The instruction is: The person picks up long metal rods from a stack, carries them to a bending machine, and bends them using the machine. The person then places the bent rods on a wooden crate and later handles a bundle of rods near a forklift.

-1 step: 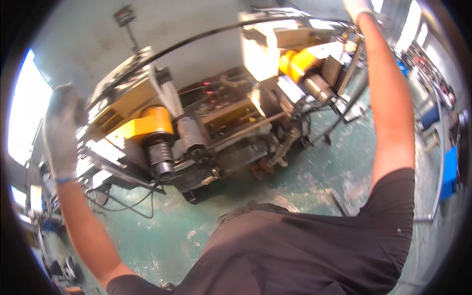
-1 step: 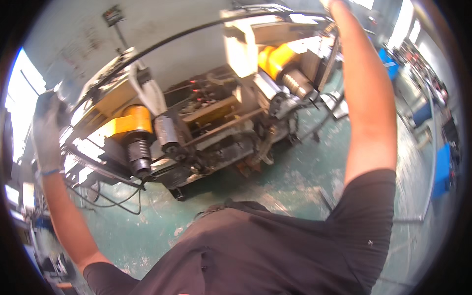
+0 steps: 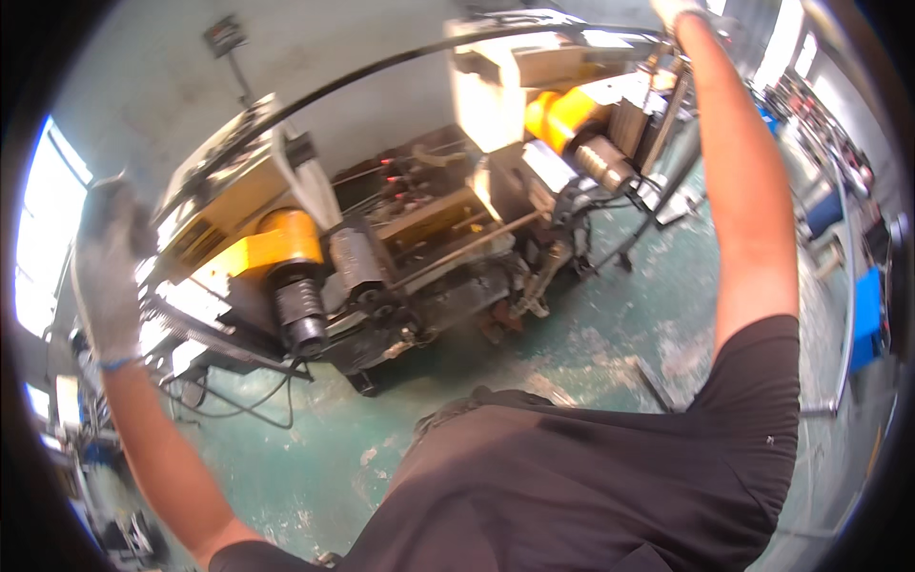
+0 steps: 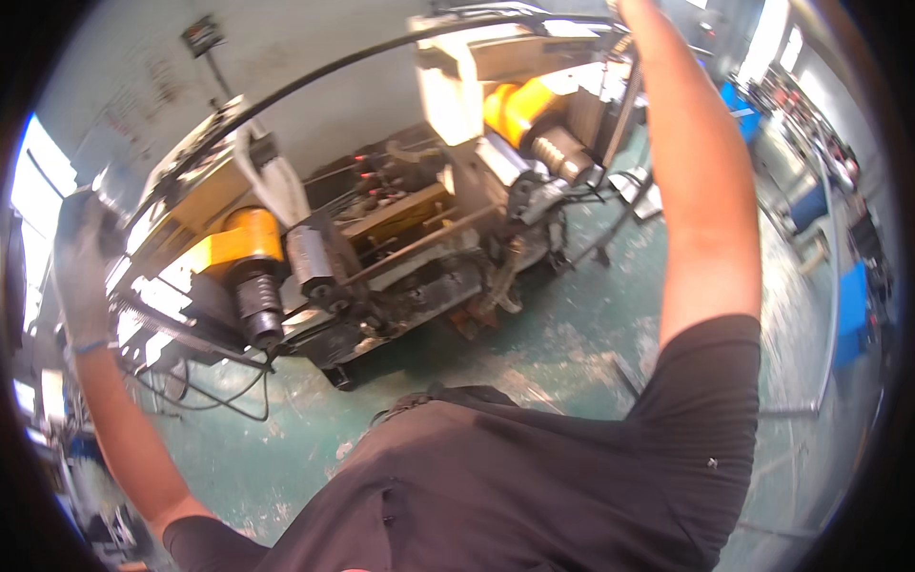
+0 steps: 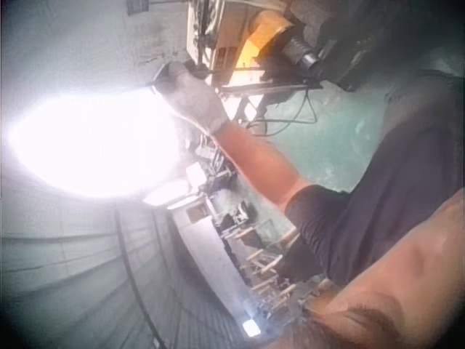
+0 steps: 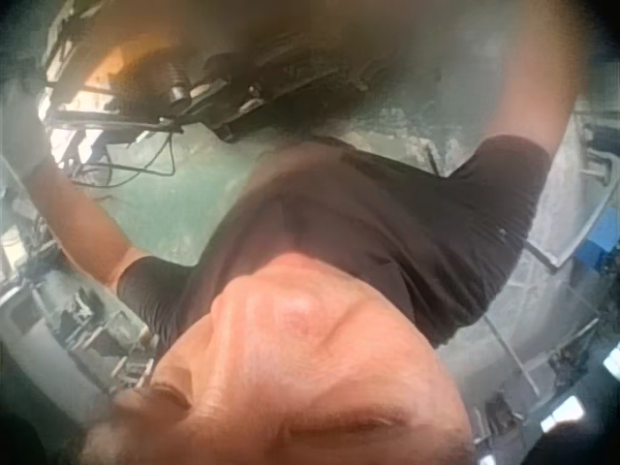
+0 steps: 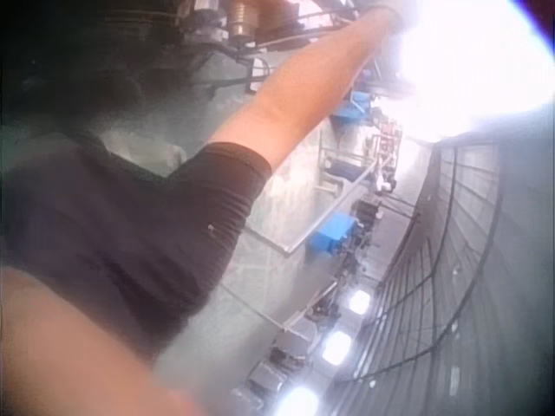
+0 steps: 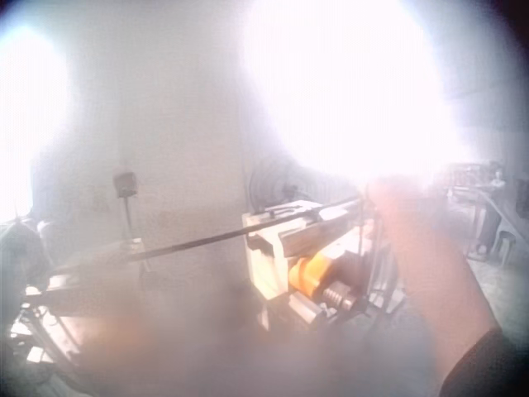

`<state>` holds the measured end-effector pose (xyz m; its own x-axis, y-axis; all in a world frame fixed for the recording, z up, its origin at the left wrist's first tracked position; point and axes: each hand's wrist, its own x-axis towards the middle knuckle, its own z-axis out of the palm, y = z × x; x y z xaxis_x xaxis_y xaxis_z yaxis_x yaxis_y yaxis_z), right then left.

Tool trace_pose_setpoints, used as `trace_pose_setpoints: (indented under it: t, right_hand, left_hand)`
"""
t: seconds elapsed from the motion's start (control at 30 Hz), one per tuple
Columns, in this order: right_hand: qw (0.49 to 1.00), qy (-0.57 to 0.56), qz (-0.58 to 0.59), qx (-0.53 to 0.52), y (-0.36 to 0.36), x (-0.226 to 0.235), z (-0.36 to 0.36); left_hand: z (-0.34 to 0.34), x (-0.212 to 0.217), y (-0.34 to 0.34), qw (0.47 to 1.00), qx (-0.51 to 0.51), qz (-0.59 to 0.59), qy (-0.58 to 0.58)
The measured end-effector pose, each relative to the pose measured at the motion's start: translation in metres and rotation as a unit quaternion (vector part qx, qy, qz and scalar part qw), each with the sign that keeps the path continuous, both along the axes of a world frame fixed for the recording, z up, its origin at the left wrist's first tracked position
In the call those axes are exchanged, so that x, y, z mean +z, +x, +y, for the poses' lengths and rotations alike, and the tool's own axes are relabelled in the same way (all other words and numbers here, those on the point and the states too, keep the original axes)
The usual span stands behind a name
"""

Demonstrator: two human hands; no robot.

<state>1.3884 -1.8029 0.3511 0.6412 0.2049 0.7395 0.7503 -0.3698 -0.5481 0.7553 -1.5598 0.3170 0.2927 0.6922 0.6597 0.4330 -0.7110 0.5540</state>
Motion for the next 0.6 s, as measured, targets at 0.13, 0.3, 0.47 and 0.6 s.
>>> trace_pose_setpoints:
  t: [0.13,0.3,0.47,0.6]
  right_hand:
    - [0.999,-0.032,0.017,0.018,-0.024,0.006,-0.012]
    - [0.997,-0.057,0.046,0.025,-0.027,0.004,-0.035]
    - [0.995,-0.072,0.063,0.032,-0.032,0.005,-0.049]
    - [0.994,-0.08,0.07,0.034,-0.032,0.005,-0.057]
  left_hand:
    - [0.026,-0.006,-0.015,1.0,0.011,0.022,0.0]
    - [0.028,-0.007,-0.016,0.999,-0.005,0.017,-0.04]
    - [0.039,-0.007,-0.028,0.999,0.021,0.039,0.006]
    - [0.046,-0.003,-0.034,0.998,0.029,0.044,-0.04]
